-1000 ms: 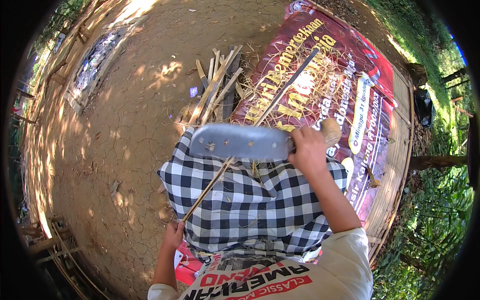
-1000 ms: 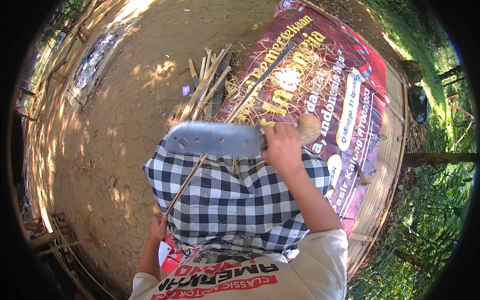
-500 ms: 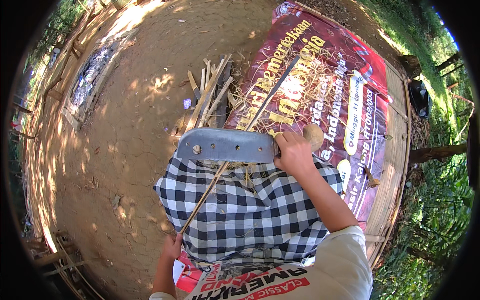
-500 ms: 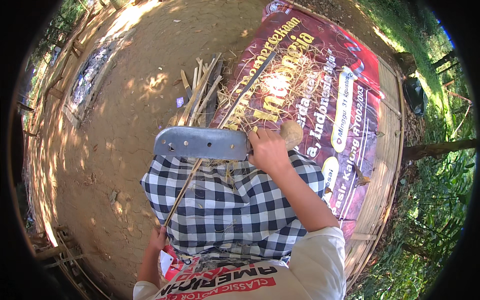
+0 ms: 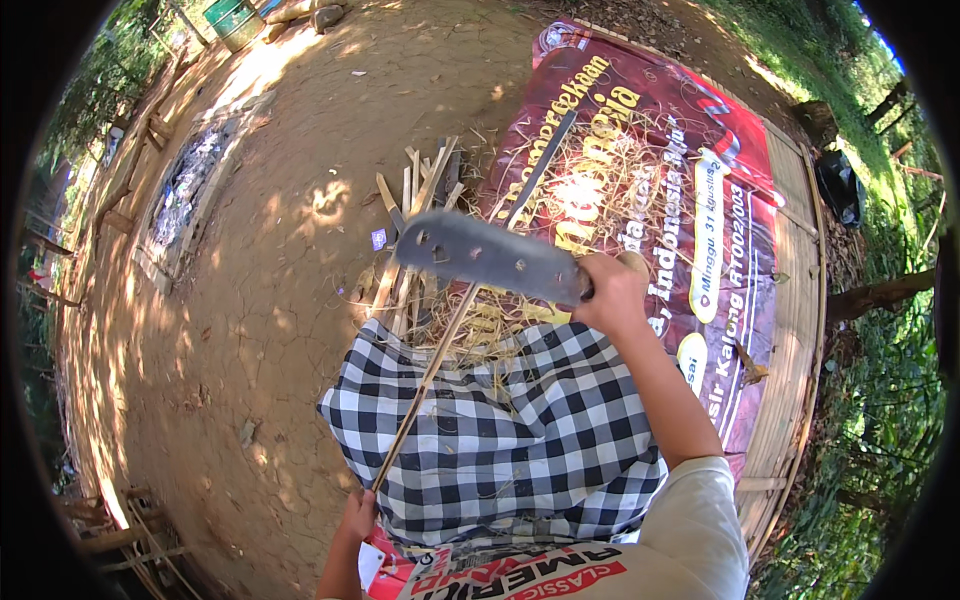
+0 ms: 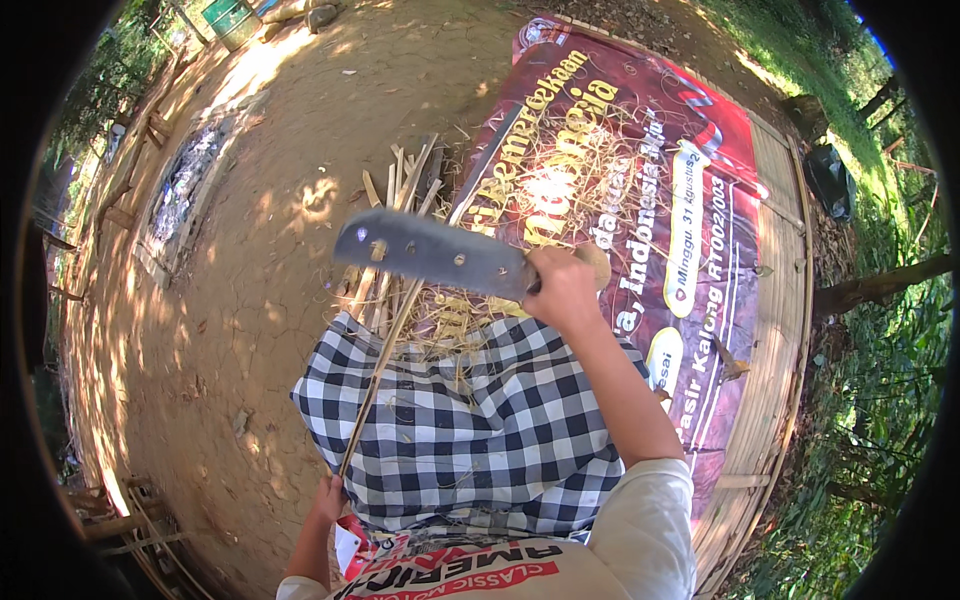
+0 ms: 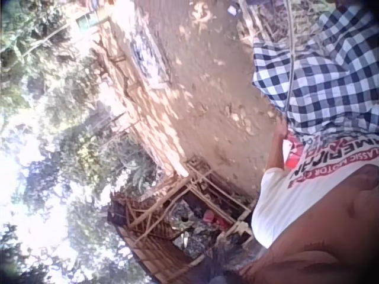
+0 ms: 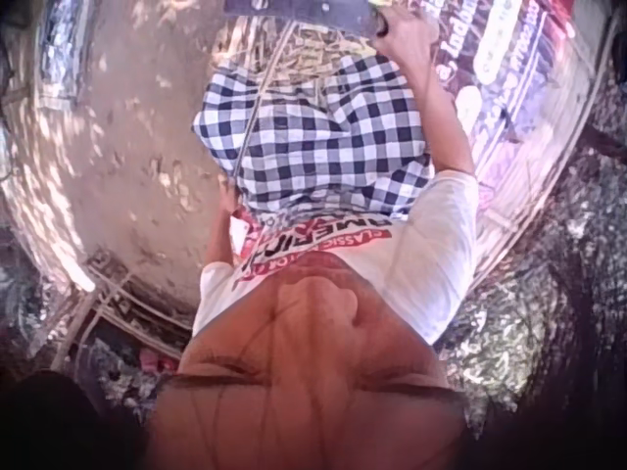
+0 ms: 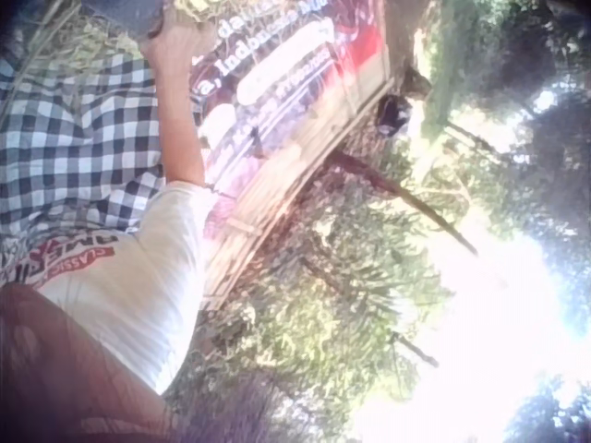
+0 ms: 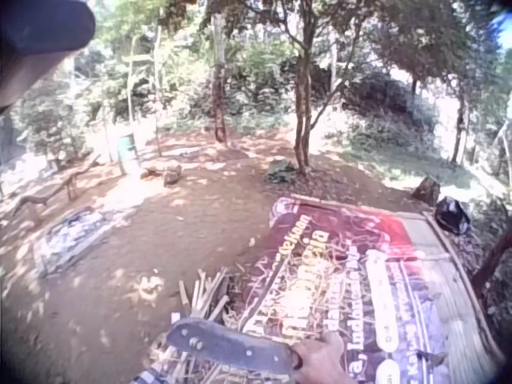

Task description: The person shaves a thin wooden stick using a large knife, smoothing the length of the wood while holding it against their lap covered with a checkered cloth.

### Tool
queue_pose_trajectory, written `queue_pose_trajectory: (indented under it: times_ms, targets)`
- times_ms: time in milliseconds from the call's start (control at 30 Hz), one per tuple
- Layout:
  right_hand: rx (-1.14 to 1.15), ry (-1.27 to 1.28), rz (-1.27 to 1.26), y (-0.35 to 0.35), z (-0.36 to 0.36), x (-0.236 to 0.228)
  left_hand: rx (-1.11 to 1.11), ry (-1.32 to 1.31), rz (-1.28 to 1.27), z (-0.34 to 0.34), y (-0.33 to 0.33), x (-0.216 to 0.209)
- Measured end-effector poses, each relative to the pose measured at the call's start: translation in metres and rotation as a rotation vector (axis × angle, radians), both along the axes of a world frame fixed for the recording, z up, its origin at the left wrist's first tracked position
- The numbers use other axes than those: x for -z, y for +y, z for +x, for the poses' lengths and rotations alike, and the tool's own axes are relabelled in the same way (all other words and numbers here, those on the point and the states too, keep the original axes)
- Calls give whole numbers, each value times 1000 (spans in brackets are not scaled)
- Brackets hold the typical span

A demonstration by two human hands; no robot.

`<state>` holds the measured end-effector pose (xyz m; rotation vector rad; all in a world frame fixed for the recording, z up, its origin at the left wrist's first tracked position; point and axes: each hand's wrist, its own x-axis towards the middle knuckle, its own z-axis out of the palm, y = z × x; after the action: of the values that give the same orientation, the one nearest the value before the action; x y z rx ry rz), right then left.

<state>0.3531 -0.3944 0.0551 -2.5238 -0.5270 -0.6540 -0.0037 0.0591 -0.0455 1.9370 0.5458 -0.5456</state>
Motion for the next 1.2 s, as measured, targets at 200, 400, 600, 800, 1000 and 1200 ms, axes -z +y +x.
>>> queue_pose_trajectory:
  times_ms: [200,400,600,800,1000,1200]
  targets:
    - [7,135,-47,14,29,20,-66,138,35,-5,3,-3]
    - [278,79,13,-24,78,19,-32,148,62,2,5,-2]
    - [72,14,15,0,51,9,-55,231,21,-4,14,14]
    - [-243,-11,-73,23,45,12,10,143,47,-3,5,2]
    - [521,168,146,-36,111,-11,-8,118,185,-13,18,24]
    - [853,260,494,-123,110,9,14,95,142,6,3,13]
